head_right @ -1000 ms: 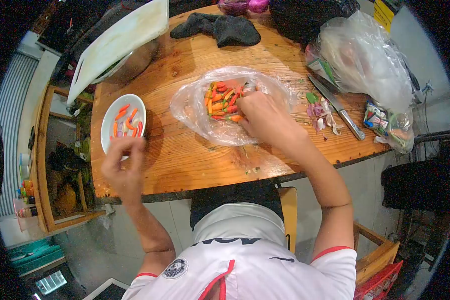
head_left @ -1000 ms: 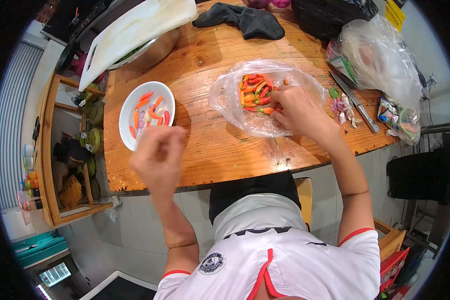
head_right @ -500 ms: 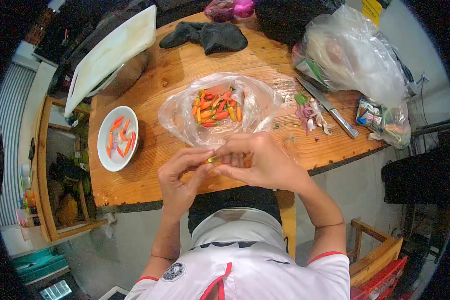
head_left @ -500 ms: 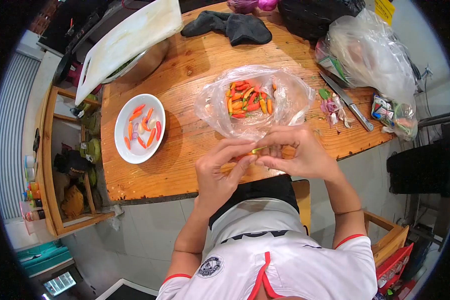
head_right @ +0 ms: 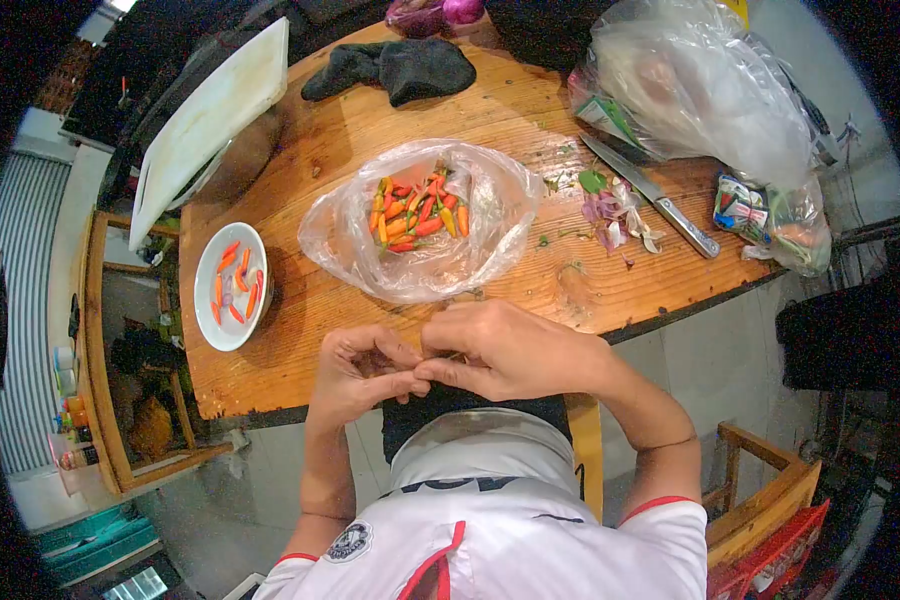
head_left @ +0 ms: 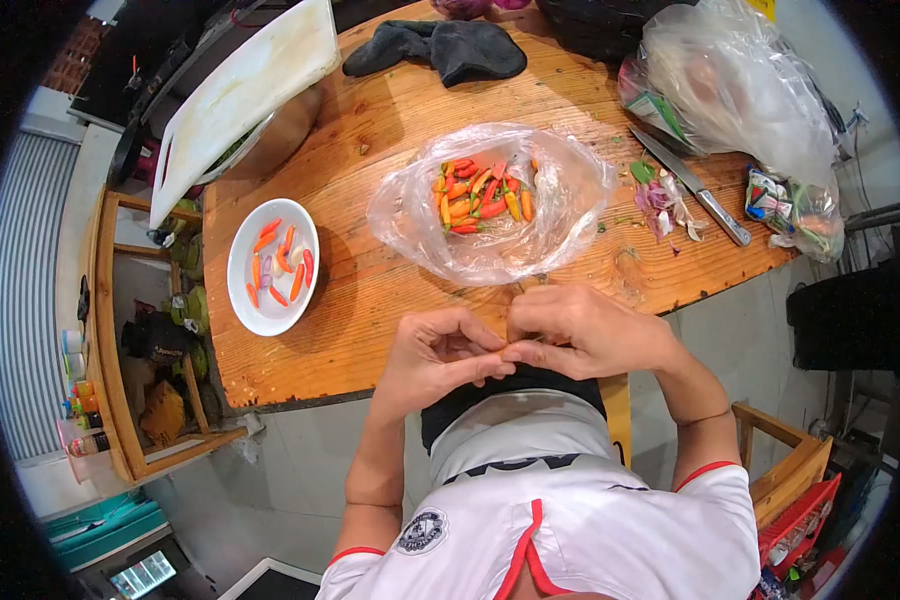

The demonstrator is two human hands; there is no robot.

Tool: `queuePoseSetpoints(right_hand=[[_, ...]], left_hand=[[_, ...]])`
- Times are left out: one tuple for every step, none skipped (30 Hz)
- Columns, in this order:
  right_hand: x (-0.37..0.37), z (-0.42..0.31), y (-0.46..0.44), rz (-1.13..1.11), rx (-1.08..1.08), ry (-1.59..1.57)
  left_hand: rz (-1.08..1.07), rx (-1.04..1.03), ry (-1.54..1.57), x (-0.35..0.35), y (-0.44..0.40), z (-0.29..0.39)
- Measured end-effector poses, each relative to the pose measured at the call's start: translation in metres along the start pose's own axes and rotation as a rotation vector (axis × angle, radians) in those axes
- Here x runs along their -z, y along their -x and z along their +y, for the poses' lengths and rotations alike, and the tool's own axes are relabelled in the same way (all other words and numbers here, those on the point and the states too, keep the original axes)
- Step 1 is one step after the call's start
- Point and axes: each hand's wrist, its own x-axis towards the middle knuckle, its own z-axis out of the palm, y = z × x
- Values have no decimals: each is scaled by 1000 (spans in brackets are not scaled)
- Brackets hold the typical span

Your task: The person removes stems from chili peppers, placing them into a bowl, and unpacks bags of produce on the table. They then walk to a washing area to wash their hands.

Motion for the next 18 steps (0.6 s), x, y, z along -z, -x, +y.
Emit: queuePoseSetpoints(right_hand=[[0,0,1,-14,11,-16],[0,0,1,-27,21,-32],[-1,1,2,-26,-2,-86],[-2,1,3,-24,-25,-139],[-4,2,4,-23,-47,-193],[-5,3,4,-29,-71,-283],[-6,4,5,-35,-96,-374],[-8,5,5,-40,-121,-463],[-11,8,6,-46,-135,-553],[-16,14,6,-50,-149,-642],[-19,17,7,-53,-163,-729],[-19,17,9,-66,-202,-720],[-19,18,10,-81,-241,-710],[-19,18,11,-96,-280,-701],[-19,17,9,15,-184,-458],[-17,15,6,121,-89,-214],[-17,13,4,222,8,34],[-20,13,2,258,42,82]], left_hand=[[-32,48,57,1,0,1],[-63,57,92,2,-1,1],[-95,67,128,4,-2,0],[-127,76,164,5,-3,-1],[-142,67,170,6,-4,-1],[-156,58,178,7,-5,-2],[-170,51,186,8,-6,-2],[-181,54,194,9,-6,-2],[-193,57,201,10,-7,-2],[-207,60,209,11,-8,-2],[-220,58,197,12,-9,-3],[-233,55,186,13,-9,-4],[-245,52,175,13,-10,-4],[-150,52,80,10,-8,-1],[-55,52,-13,4,-4,8],[41,51,-105,0,-2,11],[95,-31,-245,-3,-1,9],[148,-113,-384,-6,-1,5]])
